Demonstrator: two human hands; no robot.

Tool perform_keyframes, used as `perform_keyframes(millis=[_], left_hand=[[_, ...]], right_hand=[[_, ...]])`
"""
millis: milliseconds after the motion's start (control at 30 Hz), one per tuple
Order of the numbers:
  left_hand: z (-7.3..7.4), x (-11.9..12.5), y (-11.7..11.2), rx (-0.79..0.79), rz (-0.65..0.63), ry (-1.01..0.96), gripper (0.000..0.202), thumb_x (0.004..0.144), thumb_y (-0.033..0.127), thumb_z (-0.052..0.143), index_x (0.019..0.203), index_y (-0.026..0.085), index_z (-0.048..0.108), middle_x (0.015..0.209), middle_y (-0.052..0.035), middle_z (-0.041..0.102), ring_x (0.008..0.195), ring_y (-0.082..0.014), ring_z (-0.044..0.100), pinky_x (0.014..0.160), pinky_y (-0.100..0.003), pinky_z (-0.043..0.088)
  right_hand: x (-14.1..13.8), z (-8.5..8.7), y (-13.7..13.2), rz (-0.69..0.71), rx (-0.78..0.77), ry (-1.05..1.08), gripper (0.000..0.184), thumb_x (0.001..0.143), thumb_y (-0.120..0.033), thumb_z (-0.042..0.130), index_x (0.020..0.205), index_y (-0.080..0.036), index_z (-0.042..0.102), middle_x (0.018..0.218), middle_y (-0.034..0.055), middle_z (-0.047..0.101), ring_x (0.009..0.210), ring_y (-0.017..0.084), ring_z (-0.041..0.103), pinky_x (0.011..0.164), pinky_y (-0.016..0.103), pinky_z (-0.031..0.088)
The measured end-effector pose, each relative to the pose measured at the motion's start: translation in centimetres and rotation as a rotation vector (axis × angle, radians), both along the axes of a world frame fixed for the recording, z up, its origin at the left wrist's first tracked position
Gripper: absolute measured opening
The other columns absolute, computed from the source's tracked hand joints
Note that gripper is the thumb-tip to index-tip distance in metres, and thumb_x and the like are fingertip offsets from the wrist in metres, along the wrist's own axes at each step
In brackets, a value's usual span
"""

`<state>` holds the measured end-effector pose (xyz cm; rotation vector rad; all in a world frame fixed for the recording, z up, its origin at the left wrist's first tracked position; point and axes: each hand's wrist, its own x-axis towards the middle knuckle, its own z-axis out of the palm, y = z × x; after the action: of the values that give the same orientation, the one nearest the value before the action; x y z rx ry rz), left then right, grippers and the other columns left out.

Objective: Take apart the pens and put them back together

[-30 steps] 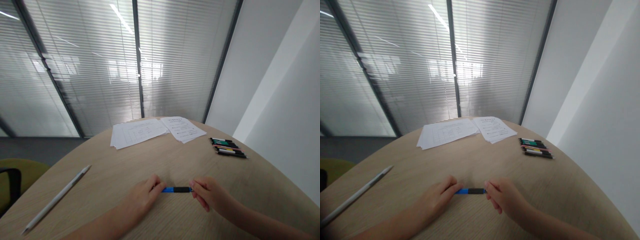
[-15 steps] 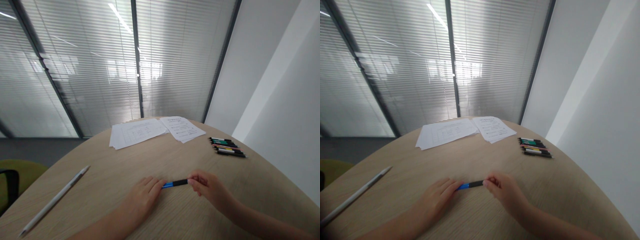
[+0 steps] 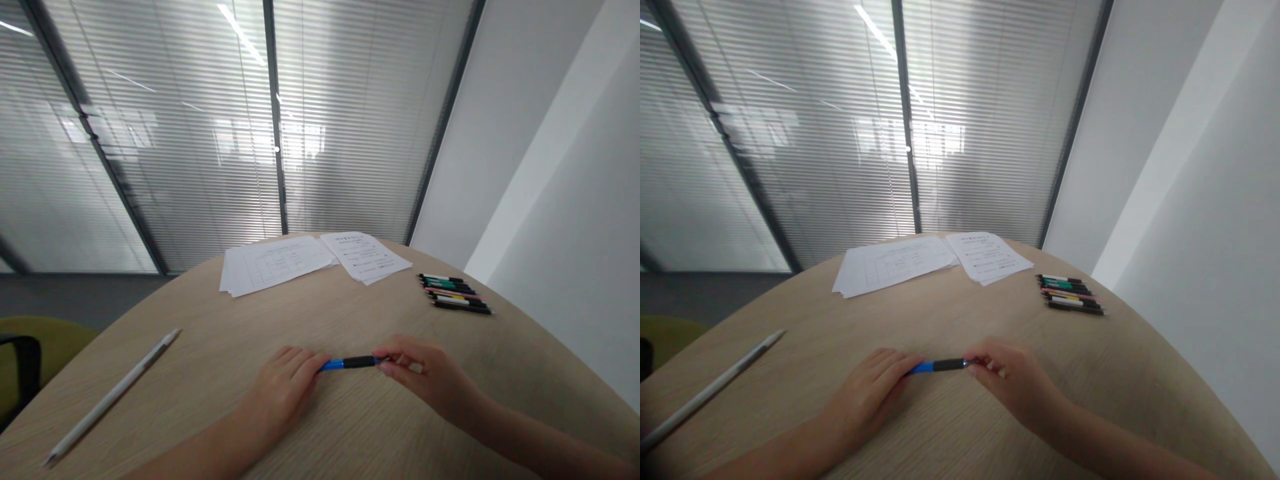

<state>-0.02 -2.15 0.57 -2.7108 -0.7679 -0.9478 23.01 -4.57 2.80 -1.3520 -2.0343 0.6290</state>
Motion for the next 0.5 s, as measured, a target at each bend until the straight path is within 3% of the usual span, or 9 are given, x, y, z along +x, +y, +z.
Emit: perform_keyframes(millis=[167,300,500], left_hand=[[-0.1,-0.1,0.0,0.052,-0.032,-0.008,0.019,0.086,0.015,0.033,0.1,0.014,0.046,0.077,-0.0059,0.065,0.066,-0.0153,0.06,0.059,-0.027,0.05],[-0.3,-0.2,-0.3,0.042,-0.034,0.008,0.02,0.087,0.015,0.033,0.101,0.014,0.047,0.082,-0.0062,0.065,0.071,-0.0142,0.061,0.062,-0.024,0.05],[-1.2,-0.7,-0.2,0.024,-0.068,0.116,0.021,0.087,0.016,0.034,0.105,0.014,0.045,0.084,-0.0054,0.063,0.068,-0.0131,0.06,0.059,-0.022,0.05]], right_hand=[[-0.1,0.1,-0.1,-0.004,0.06,-0.145,0.018,0.077,-0.023,0.045,0.072,-0.017,0.061,0.061,0.0017,0.059,0.054,0.012,0.052,0.05,0.021,0.038],[-0.2,-0.2,-0.2,-0.009,0.058,-0.224,0.03,0.079,-0.025,0.04,0.054,-0.016,0.053,0.049,-0.0008,0.05,0.047,0.011,0.046,0.047,0.021,0.033],[-0.5,-1.0,-0.3,-0.059,-0.215,-0.092,0.038,0.081,-0.03,0.034,0.05,-0.016,0.05,0.037,-0.0054,0.036,0.035,0.007,0.038,0.041,0.018,0.03]])
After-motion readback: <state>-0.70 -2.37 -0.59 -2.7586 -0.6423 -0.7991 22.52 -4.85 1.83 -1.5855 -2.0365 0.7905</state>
